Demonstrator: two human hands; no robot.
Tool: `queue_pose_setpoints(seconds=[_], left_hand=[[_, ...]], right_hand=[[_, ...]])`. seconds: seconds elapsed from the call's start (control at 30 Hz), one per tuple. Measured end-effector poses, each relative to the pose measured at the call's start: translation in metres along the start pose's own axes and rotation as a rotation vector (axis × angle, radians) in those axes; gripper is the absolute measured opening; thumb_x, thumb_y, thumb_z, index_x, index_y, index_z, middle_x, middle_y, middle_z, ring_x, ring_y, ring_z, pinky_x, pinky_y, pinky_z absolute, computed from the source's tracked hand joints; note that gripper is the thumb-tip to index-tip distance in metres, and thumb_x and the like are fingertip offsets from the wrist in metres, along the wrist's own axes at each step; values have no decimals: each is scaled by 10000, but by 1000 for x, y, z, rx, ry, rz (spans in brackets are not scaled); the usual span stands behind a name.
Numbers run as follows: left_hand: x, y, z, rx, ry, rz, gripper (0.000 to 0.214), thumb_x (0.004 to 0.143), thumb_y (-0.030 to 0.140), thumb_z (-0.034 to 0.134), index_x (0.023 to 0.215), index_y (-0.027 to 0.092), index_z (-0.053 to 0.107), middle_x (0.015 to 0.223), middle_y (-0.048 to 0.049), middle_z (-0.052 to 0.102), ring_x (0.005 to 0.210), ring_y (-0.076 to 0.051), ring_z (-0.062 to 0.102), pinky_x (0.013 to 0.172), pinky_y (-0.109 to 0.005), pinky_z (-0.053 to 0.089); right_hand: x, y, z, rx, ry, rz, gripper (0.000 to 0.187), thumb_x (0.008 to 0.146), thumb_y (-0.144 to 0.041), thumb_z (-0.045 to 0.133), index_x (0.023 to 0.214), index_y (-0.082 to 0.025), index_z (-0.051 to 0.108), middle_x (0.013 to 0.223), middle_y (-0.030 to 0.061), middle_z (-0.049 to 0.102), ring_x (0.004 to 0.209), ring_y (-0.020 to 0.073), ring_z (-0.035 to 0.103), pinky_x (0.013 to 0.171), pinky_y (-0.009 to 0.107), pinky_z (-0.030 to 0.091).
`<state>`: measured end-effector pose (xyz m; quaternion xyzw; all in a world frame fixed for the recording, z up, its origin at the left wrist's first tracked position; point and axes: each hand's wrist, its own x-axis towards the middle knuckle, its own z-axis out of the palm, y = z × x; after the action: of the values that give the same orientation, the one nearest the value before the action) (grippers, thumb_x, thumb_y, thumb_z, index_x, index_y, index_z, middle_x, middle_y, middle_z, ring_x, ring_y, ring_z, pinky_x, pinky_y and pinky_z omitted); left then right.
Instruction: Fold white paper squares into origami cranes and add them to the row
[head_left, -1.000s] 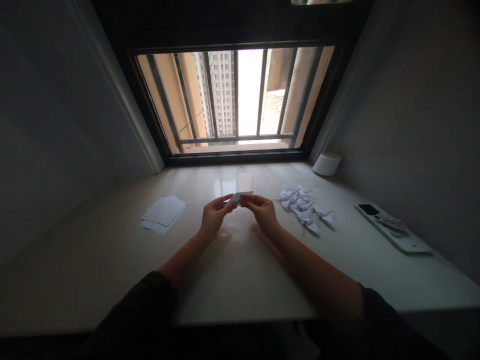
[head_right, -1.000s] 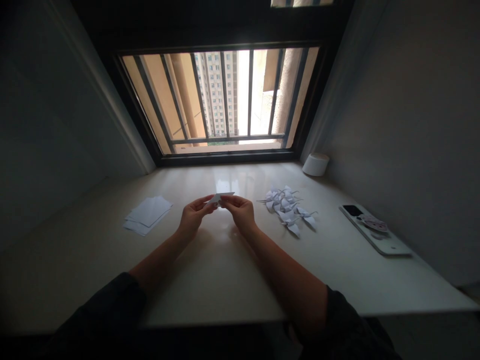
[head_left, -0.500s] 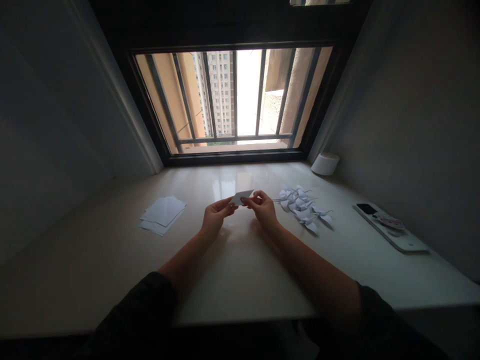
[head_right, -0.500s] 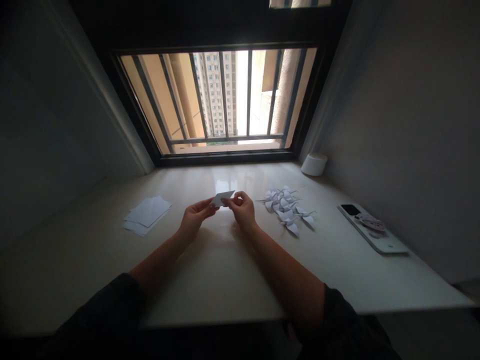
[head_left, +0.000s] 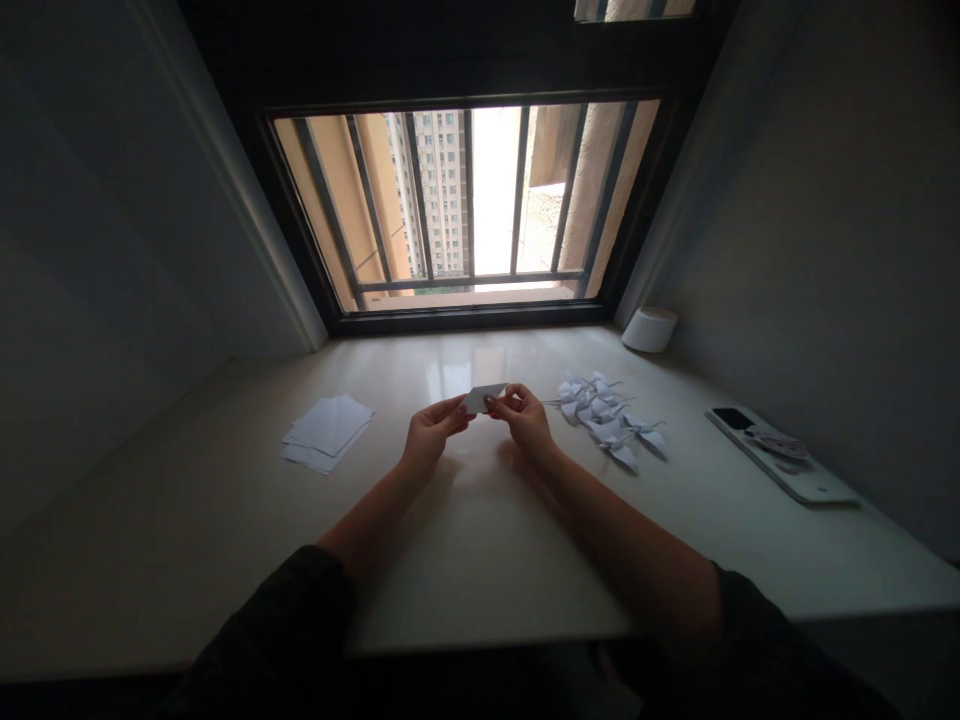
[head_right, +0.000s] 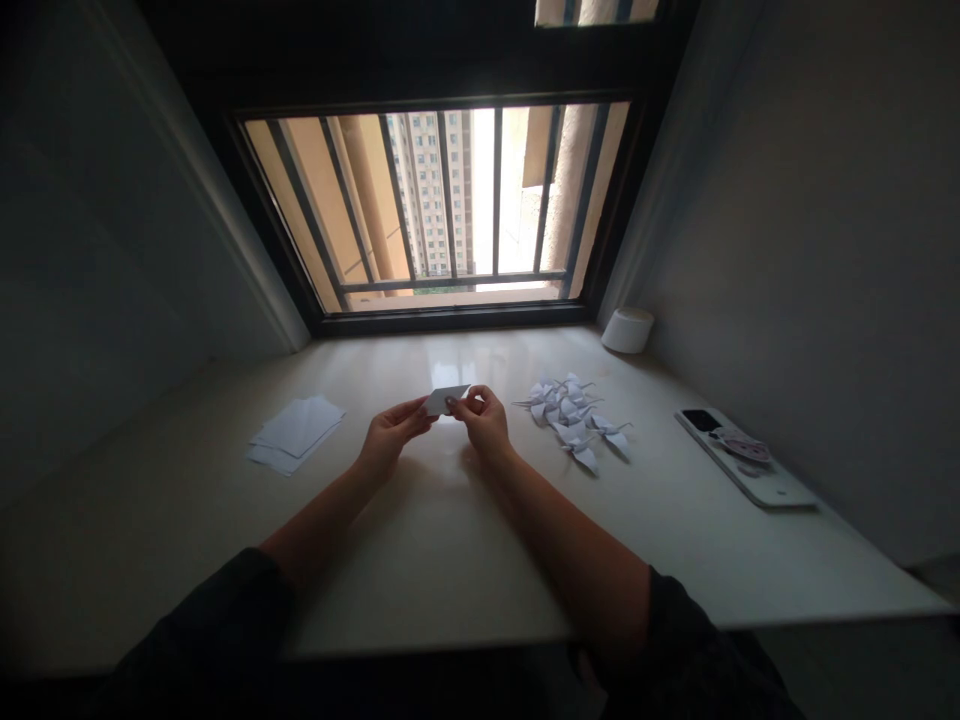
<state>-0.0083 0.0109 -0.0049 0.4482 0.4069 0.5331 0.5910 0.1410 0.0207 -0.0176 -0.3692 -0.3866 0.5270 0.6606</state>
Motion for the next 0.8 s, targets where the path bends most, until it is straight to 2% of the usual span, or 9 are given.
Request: queue_pose_setpoints(seconds=[0.27,0.43,0.57,0.7,0.8], left_hand=[[1,-4,0,3,-5,-26,475,595,384,778,998,146,694,883,-101,719,833,-219,663,815,-368,475],[0,-1,0,182,-80,53,444,640,390,744,1012,155,683,877,-95,722,868,-225,652,803,-346,464],[-3,6,-1,319,-158,64,385,725,462,645,967,165,687,931,-104,713,914,-238,645,757,-329,461],[-4,8,-1,406,-177,50,381,750,506,592,876,160,691,854,-95,717,808,-219,663,675,-295,446],[-4,7,-2,437,-176,79,362,734,504,608,789,155,691,735,-71,704,719,-195,652,615,-269,426]], right_hand=[[-1,2,2,-59,-24,-118,330,620,-349,726,703,-221,434,583,-52,608,571,135,586,576,262,428],[3,6,-2,-220,-17,-188,187,738,-321,600,839,-224,477,659,-25,604,626,147,580,596,271,442],[0,0,-5,-436,-9,-328,137,844,-289,435,967,-236,459,683,-27,549,614,141,547,591,267,434],[-9,-13,-5,-791,-117,-511,173,872,-229,388,1027,-235,464,743,0,566,629,151,525,603,276,401],[-13,-17,-3,-903,-223,-592,165,872,-219,393,996,-221,503,795,34,581,728,179,545,667,300,411]])
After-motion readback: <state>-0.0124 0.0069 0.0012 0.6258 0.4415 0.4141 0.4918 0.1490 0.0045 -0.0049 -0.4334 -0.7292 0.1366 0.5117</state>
